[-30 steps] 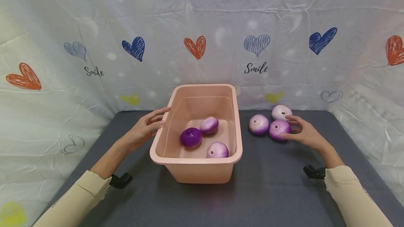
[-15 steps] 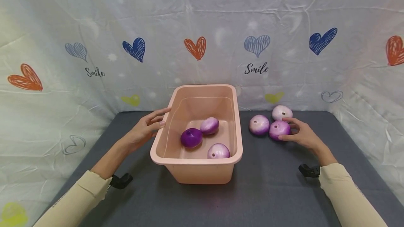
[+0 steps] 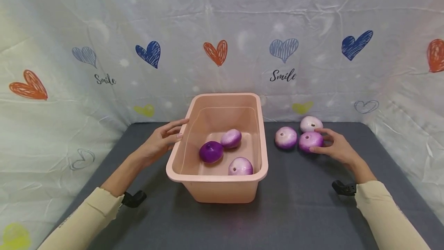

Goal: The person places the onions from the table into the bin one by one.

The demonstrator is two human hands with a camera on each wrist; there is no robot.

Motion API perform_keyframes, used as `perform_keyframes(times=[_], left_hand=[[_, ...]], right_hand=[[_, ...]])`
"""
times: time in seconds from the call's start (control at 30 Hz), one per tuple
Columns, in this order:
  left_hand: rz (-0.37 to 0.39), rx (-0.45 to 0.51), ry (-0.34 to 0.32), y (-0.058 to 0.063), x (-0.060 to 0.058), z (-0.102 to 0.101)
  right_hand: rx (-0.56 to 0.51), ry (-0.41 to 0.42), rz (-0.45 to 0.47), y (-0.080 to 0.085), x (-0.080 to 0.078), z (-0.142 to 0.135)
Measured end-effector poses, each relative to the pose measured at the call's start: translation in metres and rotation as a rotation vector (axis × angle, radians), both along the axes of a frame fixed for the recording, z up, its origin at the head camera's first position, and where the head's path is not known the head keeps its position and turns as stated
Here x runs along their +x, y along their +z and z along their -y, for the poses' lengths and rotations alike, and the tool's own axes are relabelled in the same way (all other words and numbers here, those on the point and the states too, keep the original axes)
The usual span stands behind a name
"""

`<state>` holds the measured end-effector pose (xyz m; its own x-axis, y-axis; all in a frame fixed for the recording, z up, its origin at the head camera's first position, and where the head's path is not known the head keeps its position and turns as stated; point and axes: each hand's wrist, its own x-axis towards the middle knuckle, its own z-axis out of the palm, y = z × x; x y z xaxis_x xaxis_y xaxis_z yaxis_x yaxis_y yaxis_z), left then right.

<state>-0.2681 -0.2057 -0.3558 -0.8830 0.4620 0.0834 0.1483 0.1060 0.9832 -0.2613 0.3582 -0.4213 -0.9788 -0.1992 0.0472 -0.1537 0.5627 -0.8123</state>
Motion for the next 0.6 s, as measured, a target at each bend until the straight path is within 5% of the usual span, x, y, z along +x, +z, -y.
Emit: perform_keyframes(times=[0.6], left_hand=[[0.001, 0.042, -0.013, -0.003, -0.001, -0.001]], right_hand=[[-0.097, -0.002, -0.029, 0.030, 0.016, -0.003]])
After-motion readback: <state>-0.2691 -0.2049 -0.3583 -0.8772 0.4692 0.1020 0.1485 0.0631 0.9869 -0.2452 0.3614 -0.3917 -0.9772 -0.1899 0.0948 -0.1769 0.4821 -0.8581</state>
